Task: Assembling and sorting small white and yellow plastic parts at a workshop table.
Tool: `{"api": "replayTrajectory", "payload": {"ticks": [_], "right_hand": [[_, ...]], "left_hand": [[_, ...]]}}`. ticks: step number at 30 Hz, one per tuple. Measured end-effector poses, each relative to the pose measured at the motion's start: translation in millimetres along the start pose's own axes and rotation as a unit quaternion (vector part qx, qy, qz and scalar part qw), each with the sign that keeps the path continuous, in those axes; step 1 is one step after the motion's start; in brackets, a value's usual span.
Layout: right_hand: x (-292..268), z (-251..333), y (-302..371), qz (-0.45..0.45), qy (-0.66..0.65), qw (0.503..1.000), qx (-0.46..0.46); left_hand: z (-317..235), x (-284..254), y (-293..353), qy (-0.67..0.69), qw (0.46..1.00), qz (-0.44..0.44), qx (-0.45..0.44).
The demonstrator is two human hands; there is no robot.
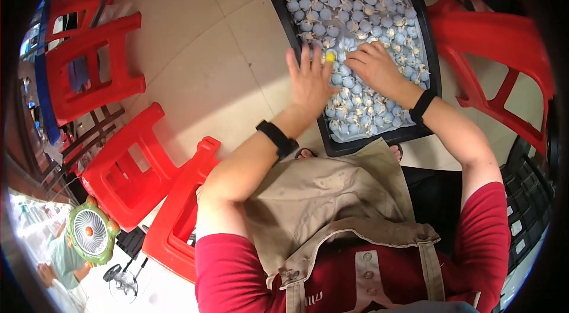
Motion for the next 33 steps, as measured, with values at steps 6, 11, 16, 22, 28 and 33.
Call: {"api": "replayTrajectory", "payload": {"ticks": [6,11,16,22,28,33], "right_hand": [[-10.8,3.9,6.1,-0.028,-0.069,0.996,0.056],[-21.2,-5.6,-14.0,-0.095,-0.040,0.989,0.108],[-9.0,-8.2,-14.9,-0.066,-0.002,0.992,0.107],[-13.2,-11.0,-2.6,-0.049,-0.034,0.995,0.085],[-37.4,-29.2,4.5,-0.120,-0.004,0.984,0.132],[-37.3,-57.4,-1.8,-0.169,-0.007,0.965,0.201]], "left_hand": [[5.2,8.5,-4.3,0.022,0.999,-0.030,0.038],[-3.6,6.8,-0.4,0.034,0.997,-0.016,0.073],[-1.2,-12.1,-21.7,0.076,0.988,-0.126,0.047],[5.1,-9.4,-33.3,0.121,0.986,-0.104,0.054],[19.9,4.0,-7.9,0.108,0.984,-0.114,0.079],[20.7,7.7,-29.6,0.157,0.973,-0.163,0.035]]}}
Point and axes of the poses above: each hand's wrist, its own y-axis away from the middle knuckle, its own x-axis out of the palm, z = x × y, the point moved 3 cm from there along -y, towards the middle knuckle, and after that the axes turned 9 degrees about -y, right-handed, at the moved point
